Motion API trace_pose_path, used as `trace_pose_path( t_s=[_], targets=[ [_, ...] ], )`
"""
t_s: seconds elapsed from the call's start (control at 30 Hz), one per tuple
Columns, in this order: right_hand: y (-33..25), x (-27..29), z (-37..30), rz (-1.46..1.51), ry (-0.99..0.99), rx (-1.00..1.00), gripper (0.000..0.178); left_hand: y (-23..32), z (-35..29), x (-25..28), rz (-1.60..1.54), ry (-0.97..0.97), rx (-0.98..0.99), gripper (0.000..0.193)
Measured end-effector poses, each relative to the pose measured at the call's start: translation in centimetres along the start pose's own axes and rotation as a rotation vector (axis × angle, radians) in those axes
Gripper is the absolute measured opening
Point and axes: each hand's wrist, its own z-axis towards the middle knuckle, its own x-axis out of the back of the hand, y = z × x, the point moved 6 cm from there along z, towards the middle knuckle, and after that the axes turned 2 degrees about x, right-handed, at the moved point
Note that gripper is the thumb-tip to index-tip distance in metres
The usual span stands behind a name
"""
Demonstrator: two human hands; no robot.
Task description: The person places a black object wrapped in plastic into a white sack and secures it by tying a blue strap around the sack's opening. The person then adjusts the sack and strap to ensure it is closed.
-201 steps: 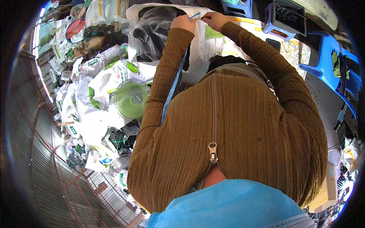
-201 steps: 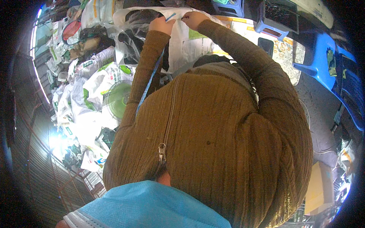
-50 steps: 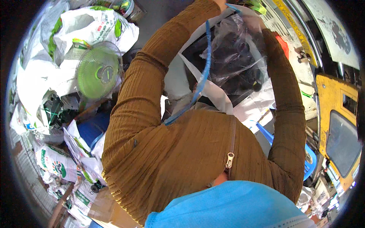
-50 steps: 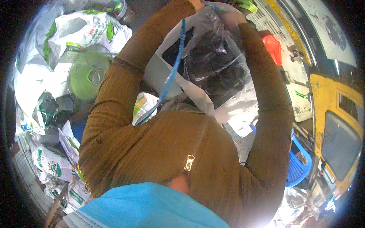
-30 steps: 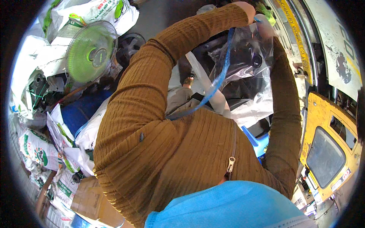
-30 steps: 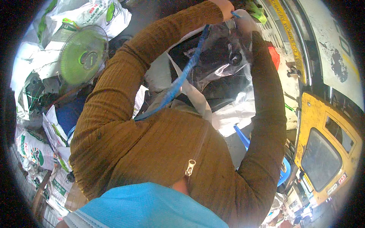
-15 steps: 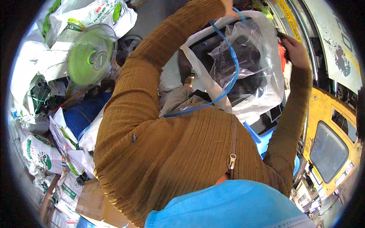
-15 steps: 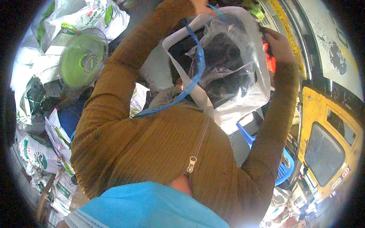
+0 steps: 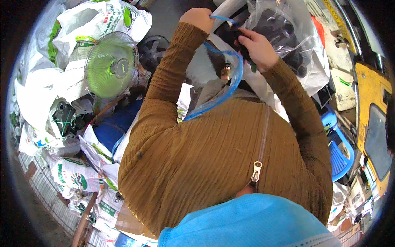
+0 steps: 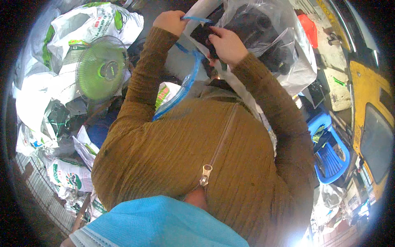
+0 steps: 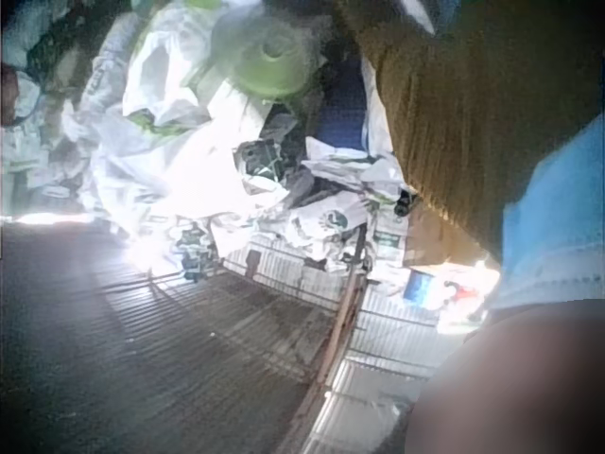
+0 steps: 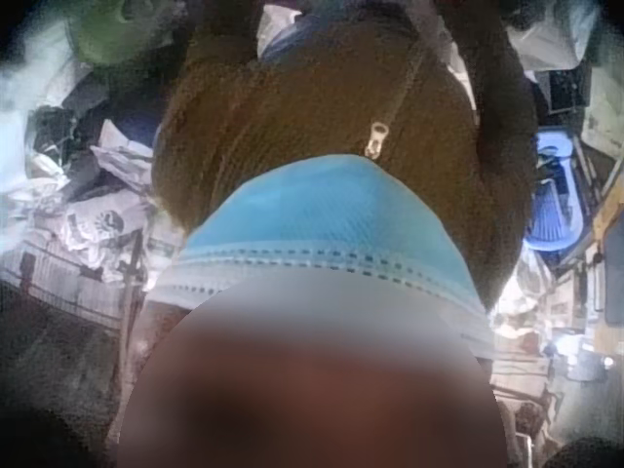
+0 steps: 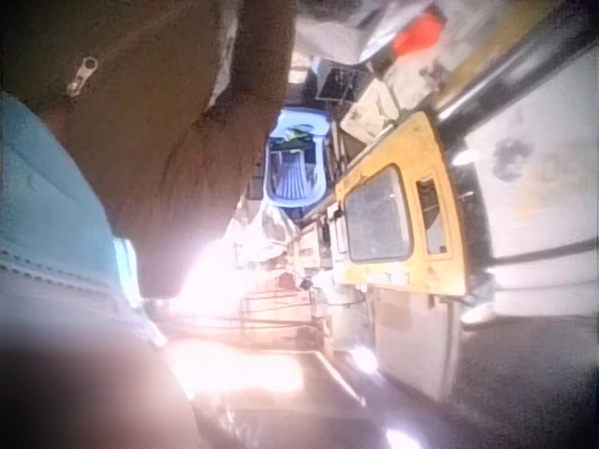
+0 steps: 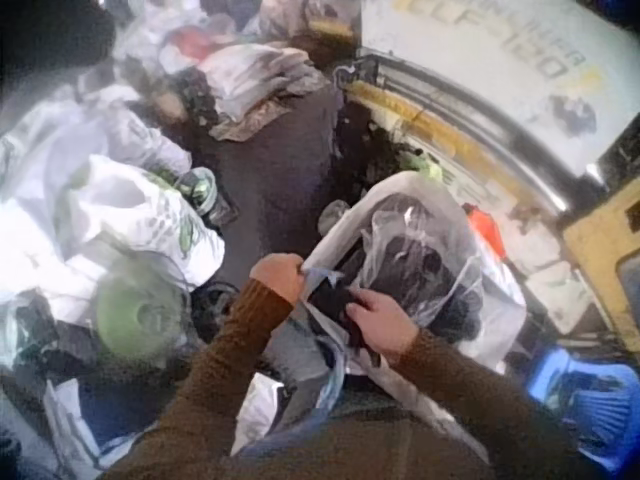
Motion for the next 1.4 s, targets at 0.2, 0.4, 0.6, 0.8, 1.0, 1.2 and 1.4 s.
trace_pose_path(
  t_s=[0.2, 0.4, 0.6, 0.8, 1.0, 1.2, 1.4],
  targets=[
    [-0.8, 0.1, 5.9, -0.59, -0.134, 0.099, 0.028, -0.1, -0.7, 0.4, -0.077, 0.139, 0.008, 0.024],
    [-0.2, 0.8, 8.9, -0.728, -0.267, 0.136, 0.019, -0.3, -0.7, 0.2, -0.175, 0.116, 0.027, 0.028],
    [0.5, 2.1, 10.8, -0.622, -0.229, 0.079, 0.016, -0.5, -0.6, -0.2, -0.217, 0.189, -0.014, 0.026],
    [0.4, 1.8, 10.4, -0.667, -0.196, -0.14, 0.021, -0.9, -0.2, -0.8, -0.204, 0.219, -0.06, 0.031],
    [-0.6, -0.5, 11.4, -0.87, -0.218, -0.023, 0.022, -0.3, -0.6, -1.1, -0.289, 0.227, -0.028, 0.025],
    [0.2, -1.2, 11.9, -1.223, -0.454, 0.151, 0.017, -1.3, -0.6, -1.1, -0.331, 0.247, 0.049, 0.027],
    [-0.4, 0.1, 7.9, -0.602, -0.372, -0.025, 0.025, -1.0, -0.8, -0.2, -0.222, 0.255, 0.087, 0.029]
  ],
)
